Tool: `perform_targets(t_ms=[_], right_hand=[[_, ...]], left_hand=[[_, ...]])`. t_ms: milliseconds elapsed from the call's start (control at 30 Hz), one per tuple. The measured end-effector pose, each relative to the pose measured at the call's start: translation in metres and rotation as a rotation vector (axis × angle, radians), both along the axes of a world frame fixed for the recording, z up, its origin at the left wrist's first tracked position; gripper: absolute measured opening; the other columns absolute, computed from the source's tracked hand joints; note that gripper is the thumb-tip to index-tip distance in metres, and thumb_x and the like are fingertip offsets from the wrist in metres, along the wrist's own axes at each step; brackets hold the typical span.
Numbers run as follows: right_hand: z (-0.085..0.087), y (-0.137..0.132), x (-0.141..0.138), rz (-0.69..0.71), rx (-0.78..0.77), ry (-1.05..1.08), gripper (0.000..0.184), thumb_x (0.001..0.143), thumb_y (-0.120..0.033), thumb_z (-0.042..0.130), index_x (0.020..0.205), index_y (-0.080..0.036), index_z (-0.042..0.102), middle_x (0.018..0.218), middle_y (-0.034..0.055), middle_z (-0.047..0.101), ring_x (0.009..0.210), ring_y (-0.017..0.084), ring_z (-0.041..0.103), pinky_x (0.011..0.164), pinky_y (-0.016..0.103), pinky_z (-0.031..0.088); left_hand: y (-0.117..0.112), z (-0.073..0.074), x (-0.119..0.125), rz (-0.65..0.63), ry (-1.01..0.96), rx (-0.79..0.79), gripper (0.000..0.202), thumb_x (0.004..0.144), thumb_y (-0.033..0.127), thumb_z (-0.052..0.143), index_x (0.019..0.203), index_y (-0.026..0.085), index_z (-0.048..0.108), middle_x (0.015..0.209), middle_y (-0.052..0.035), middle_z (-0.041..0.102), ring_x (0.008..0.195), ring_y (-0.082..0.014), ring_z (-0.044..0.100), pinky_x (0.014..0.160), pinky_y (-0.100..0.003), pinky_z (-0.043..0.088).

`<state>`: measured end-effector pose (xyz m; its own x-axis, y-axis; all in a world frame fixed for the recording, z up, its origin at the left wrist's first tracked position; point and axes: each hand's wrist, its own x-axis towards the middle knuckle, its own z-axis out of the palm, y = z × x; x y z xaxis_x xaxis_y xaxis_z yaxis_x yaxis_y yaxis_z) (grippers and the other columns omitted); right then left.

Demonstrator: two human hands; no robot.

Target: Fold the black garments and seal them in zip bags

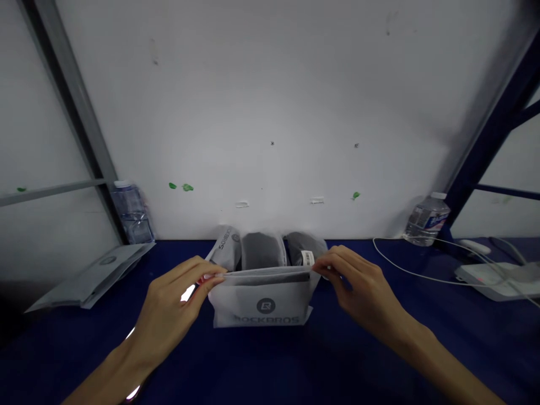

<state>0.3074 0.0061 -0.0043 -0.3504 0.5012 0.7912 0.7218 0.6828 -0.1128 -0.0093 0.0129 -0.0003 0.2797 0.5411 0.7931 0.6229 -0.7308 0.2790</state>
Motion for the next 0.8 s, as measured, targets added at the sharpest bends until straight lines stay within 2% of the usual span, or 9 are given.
perform_targets(t_ms=[100, 167, 367, 433, 500, 600, 800], right_hand=[[-0.001, 0.0, -0.001, 0.011, -0.028, 0.0, 0.018, 0.098, -0.01, 0.045, 0.092, -0.02, 0.059, 0.083, 0.0029, 0.062, 0.076, 0.016, 0.06, 0.067, 0.03, 0.051], [-0.002, -0.001, -0.002, 0.03, -0.058, -0.008, 0.019, 0.098, -0.01, 0.045, 0.092, -0.02, 0.059, 0.084, 0.0032, 0.063, 0.077, 0.016, 0.06, 0.067, 0.03, 0.051], [0.001, -0.009, -0.004, 0.119, -0.151, -0.07, 0.017, 0.097, -0.011, 0.047, 0.092, -0.02, 0.061, 0.083, 0.0038, 0.063, 0.075, 0.017, 0.058, 0.065, 0.03, 0.049], [0.003, -0.012, -0.005, 0.151, -0.196, -0.098, 0.011, 0.094, -0.014, 0.053, 0.09, -0.02, 0.062, 0.082, 0.0031, 0.063, 0.074, 0.016, 0.059, 0.064, 0.03, 0.049], [0.003, -0.013, -0.006, 0.173, -0.233, -0.122, 0.004, 0.091, -0.018, 0.059, 0.091, -0.02, 0.062, 0.083, 0.0027, 0.064, 0.075, 0.016, 0.061, 0.065, 0.029, 0.05], [-0.002, -0.011, -0.007, 0.195, -0.232, -0.137, 0.003, 0.092, -0.019, 0.062, 0.094, -0.021, 0.064, 0.087, 0.0027, 0.066, 0.079, 0.016, 0.063, 0.066, 0.028, 0.051], [-0.004, -0.004, -0.005, 0.169, -0.15, -0.06, 0.013, 0.095, -0.012, 0.056, 0.088, -0.02, 0.064, 0.083, 0.0019, 0.067, 0.076, 0.015, 0.061, 0.065, 0.029, 0.051]], left_hand=[[-0.001, 0.003, 0.0, 0.036, -0.034, -0.139, 0.013, 0.094, 0.03, 0.06, 0.088, 0.026, 0.071, 0.082, 0.0024, 0.07, 0.072, -0.0137, 0.065, 0.047, -0.018, 0.049], [0.001, 0.004, -0.001, 0.073, -0.053, -0.218, 0.017, 0.094, 0.035, 0.06, 0.086, 0.025, 0.072, 0.079, 0.0016, 0.071, 0.069, -0.0146, 0.065, 0.04, -0.016, 0.045], [0.008, 0.001, -0.004, 0.08, -0.057, -0.203, 0.018, 0.093, 0.036, 0.06, 0.089, 0.025, 0.074, 0.081, 0.0, 0.074, 0.071, -0.0161, 0.068, 0.037, -0.015, 0.044], [0.009, 0.001, -0.003, 0.043, -0.034, -0.205, 0.017, 0.094, 0.034, 0.06, 0.089, 0.025, 0.073, 0.084, -0.0001, 0.074, 0.074, -0.0161, 0.068, 0.042, -0.016, 0.047], [0.008, 0.001, -0.002, 0.002, -0.012, -0.181, 0.015, 0.094, 0.033, 0.06, 0.089, 0.025, 0.073, 0.085, 0.0005, 0.074, 0.076, -0.0161, 0.069, 0.055, -0.021, 0.055], [0.007, 0.002, -0.001, -0.039, 0.006, -0.125, 0.012, 0.094, 0.031, 0.062, 0.091, 0.025, 0.072, 0.085, 0.0019, 0.074, 0.074, -0.0152, 0.068, 0.071, -0.027, 0.057], [0.003, 0.001, 0.001, -0.042, -0.025, -0.101, 0.01, 0.093, 0.029, 0.063, 0.089, 0.026, 0.072, 0.08, 0.0035, 0.072, 0.069, -0.0139, 0.066, 0.068, -0.027, 0.055]])
